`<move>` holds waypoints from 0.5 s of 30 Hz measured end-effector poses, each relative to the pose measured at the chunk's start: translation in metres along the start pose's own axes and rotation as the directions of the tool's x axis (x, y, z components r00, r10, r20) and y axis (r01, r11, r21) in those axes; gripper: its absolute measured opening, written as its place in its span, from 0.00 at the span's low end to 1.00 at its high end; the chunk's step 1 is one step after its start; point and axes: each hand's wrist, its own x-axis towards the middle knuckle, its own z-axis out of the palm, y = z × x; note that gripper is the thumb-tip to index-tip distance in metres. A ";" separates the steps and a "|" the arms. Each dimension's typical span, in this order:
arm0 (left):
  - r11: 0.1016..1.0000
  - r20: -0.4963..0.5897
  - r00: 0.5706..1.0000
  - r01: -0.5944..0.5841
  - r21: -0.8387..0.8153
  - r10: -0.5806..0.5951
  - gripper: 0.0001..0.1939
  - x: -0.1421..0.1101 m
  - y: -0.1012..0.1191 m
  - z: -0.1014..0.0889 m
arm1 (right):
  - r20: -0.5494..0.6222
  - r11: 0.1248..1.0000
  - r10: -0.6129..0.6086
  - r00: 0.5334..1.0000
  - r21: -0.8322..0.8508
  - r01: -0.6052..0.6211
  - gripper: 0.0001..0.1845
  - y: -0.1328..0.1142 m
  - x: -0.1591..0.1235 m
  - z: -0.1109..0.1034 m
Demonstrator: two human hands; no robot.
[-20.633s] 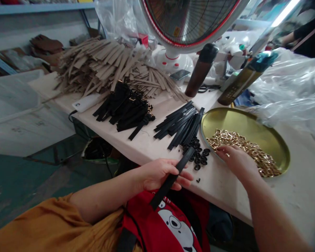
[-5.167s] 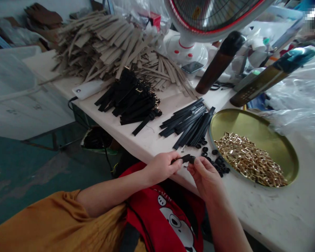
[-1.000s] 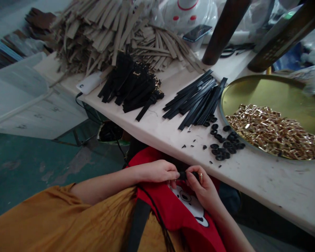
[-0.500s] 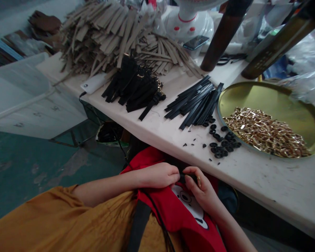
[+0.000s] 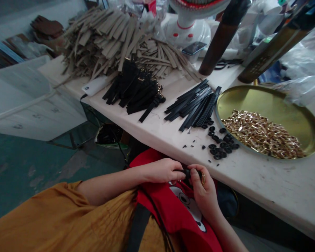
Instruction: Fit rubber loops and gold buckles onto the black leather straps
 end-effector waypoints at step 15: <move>0.998 -0.014 0.998 0.056 -0.032 -0.056 0.14 0.018 -0.014 0.002 | -0.047 0.990 -0.033 0.998 -0.139 0.027 0.11 0.005 0.007 0.001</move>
